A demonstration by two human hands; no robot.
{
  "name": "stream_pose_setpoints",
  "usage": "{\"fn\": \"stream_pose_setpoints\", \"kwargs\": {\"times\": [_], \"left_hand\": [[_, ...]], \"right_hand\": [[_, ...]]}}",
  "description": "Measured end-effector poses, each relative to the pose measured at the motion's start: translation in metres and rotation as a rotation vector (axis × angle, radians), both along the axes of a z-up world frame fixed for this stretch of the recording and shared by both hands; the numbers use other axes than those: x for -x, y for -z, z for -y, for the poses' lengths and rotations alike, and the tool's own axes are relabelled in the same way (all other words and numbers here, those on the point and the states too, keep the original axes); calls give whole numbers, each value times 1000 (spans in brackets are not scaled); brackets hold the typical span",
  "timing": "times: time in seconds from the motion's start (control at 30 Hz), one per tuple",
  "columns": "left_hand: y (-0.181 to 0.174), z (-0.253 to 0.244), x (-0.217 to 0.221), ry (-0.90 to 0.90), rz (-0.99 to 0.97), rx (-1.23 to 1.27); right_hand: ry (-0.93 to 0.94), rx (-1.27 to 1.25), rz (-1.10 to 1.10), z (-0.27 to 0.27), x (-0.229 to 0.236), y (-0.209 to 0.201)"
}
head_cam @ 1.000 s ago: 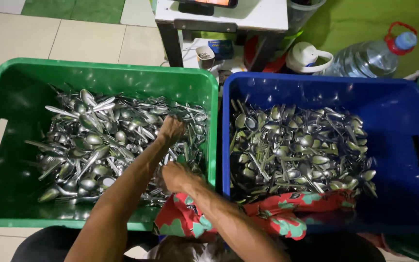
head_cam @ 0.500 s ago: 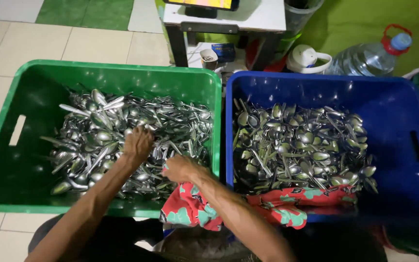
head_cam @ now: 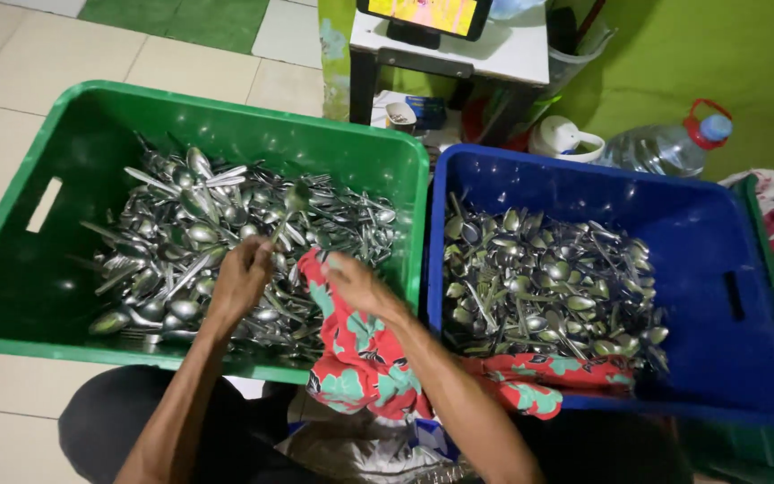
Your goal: Wiping and cleaning individual metal spoons using a cloth.
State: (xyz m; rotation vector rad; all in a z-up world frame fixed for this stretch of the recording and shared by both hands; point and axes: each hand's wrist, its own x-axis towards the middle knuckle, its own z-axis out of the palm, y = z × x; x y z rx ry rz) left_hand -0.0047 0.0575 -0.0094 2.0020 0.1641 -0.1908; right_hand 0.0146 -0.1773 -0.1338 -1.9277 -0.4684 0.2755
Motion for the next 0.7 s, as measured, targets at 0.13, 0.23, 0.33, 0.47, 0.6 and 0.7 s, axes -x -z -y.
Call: {"fn": "stream_pose_setpoints", "kwargs": {"times": [0.13, 0.23, 0.33, 0.47, 0.6, 0.7], "left_hand": [[4, 4, 3, 26, 47, 239], [5, 9, 9, -8, 268, 54], [-34, 20, 24, -71, 150, 92], [-61, 33, 32, -20, 90, 2], [-39, 35, 33, 32, 156, 39], [-36, 38, 38, 47, 103, 164]], "right_hand": [[224, -66, -84, 23, -7, -16], [443, -357, -115, 41, -9, -64], [599, -657, -447, 45, -9, -118], [608, -204, 138, 33, -6, -149], [557, 196, 819, 7, 6, -147], [421, 293, 854, -11, 23, -162]]}}
